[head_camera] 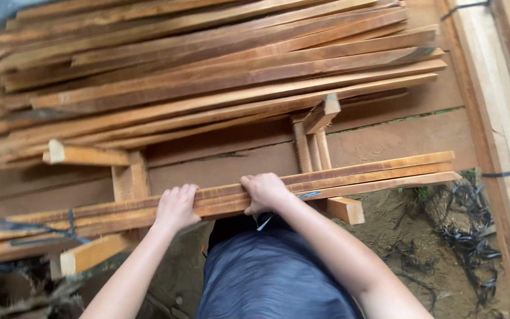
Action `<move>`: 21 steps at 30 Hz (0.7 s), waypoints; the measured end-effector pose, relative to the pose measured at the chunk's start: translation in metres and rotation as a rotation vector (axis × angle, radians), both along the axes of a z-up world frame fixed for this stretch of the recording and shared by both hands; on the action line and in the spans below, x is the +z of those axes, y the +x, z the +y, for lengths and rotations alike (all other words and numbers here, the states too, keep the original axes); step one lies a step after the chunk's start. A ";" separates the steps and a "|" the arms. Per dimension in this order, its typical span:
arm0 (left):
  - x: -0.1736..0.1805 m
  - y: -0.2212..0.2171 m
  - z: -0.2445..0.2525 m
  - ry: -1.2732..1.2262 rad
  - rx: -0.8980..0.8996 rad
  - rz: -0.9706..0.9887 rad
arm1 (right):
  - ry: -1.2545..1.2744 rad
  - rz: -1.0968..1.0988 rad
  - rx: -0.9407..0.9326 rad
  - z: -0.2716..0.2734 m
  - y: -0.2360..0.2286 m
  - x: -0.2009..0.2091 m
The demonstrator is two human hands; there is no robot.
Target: The recorder is organizing thin wooden strips and bundling them together using plastic ties on a workbench.
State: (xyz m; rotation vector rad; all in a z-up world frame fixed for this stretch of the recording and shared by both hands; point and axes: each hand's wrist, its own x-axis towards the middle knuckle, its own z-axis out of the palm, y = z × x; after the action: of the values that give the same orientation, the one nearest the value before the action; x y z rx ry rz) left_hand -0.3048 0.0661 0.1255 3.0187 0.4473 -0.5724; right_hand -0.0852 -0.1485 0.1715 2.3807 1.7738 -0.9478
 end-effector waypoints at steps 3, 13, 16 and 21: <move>-0.001 -0.002 -0.006 0.000 0.035 -0.052 | 0.069 -0.004 -0.005 -0.003 0.000 0.005; 0.067 -0.040 -0.097 -0.354 0.546 -0.854 | -0.223 0.185 -0.153 0.043 -0.010 0.065; 0.064 -0.063 -0.097 -0.451 1.005 -1.042 | 0.002 0.258 -0.143 0.082 -0.041 0.054; 0.059 -0.082 -0.037 -1.121 2.066 -0.982 | -0.179 0.512 -0.019 0.193 -0.099 0.024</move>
State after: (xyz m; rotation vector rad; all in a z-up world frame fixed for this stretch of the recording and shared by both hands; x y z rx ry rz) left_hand -0.3866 0.0291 0.1847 0.5378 1.6426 0.5953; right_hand -0.1846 0.0448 0.1953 2.1782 1.6988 -1.7611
